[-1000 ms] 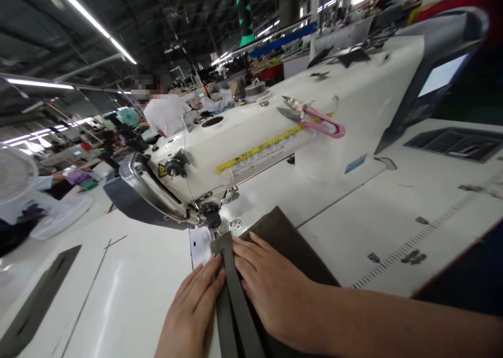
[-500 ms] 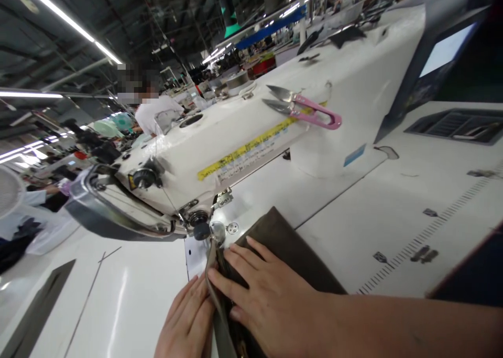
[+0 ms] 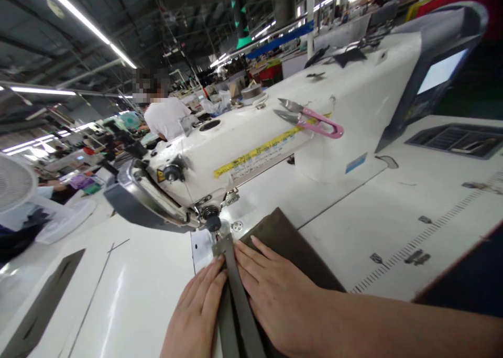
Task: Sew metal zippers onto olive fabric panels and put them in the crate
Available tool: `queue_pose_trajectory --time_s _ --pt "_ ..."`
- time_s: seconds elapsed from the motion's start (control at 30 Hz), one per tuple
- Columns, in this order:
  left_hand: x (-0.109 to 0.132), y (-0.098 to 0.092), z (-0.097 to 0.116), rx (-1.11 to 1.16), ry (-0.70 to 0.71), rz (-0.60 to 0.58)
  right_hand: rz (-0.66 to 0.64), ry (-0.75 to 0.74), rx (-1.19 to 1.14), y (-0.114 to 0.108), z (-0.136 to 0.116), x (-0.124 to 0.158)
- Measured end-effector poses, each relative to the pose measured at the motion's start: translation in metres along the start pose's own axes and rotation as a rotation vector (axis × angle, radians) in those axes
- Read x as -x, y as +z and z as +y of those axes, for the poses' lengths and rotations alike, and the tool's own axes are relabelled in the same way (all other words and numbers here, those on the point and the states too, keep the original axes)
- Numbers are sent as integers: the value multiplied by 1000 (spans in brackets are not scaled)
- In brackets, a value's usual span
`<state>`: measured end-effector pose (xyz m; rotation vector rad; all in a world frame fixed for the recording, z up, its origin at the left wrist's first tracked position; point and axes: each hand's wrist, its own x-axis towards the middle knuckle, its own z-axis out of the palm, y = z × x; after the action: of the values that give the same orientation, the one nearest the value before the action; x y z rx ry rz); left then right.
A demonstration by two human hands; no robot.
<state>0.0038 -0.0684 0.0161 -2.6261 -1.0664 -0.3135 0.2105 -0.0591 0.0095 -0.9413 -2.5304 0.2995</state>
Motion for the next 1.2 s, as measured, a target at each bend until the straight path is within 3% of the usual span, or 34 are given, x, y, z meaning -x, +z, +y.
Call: queue_pose_trajectory --time_s 0.4,0.6,0.87,1.2 --pt "1 2 14 70 -112 47 31 -87 204 12 1 1" --pt "-11 7 5 57 -143 24 -15 -104 248 11 13 -15" --pt "-24 22 -8 13 -140 144 0 -182 287 17 33 -29" --pt "-26 21 -9 44 -144 186 49 -222 323 12 33 -31"
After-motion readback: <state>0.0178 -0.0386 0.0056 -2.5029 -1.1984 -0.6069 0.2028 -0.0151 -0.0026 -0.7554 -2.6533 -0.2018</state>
